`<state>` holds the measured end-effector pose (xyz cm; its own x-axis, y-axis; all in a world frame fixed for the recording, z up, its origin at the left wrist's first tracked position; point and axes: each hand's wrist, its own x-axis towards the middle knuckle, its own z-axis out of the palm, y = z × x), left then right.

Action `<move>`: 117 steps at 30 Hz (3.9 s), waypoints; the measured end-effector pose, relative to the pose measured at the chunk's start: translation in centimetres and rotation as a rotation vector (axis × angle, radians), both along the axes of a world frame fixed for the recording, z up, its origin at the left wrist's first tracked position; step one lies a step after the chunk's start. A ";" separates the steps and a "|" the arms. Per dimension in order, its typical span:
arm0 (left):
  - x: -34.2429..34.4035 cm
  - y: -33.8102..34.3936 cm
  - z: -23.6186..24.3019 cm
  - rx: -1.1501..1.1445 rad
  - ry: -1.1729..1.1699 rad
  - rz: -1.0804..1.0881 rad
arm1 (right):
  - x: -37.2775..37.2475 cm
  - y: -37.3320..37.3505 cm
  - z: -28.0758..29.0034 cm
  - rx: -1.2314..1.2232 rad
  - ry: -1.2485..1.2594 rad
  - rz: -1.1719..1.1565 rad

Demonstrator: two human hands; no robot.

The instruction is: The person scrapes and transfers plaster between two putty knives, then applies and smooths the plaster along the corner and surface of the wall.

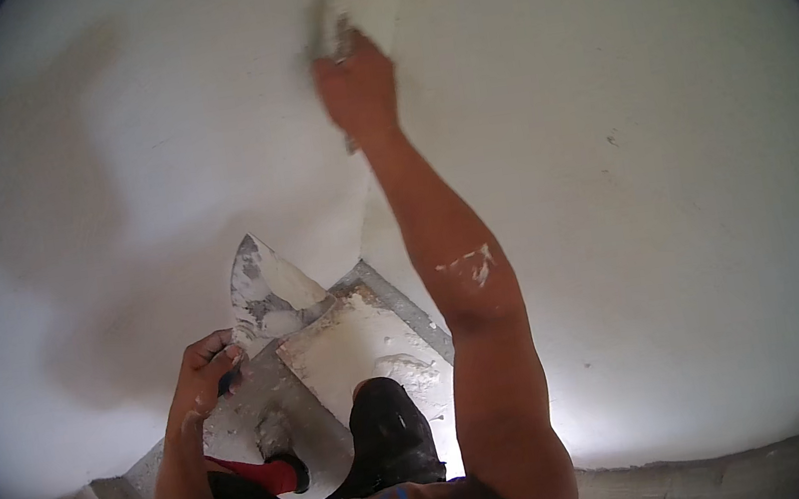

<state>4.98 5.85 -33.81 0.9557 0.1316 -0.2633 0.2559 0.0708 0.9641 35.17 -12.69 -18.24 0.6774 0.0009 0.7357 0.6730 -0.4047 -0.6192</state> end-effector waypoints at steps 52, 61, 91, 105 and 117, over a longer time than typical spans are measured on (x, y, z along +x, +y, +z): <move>-0.4 -1.4 -2.8 0.057 -0.136 0.127 | -5.0 -7.6 -20.9 0.147 0.550 0.278; 1.3 -1.3 -2.7 0.151 -0.088 0.155 | -13.9 -10.1 -18.6 -0.446 -0.183 0.335; 0.2 0.4 -3.8 0.273 0.043 0.228 | 1.5 4.2 -26.2 0.113 0.255 -0.152; 0.0 -0.5 -2.8 0.327 0.032 0.168 | 3.0 1.7 -22.0 0.097 0.258 -0.122; 0.4 -1.7 -1.8 0.300 -0.023 0.138 | -13.7 -7.6 -19.5 -0.662 -0.164 0.479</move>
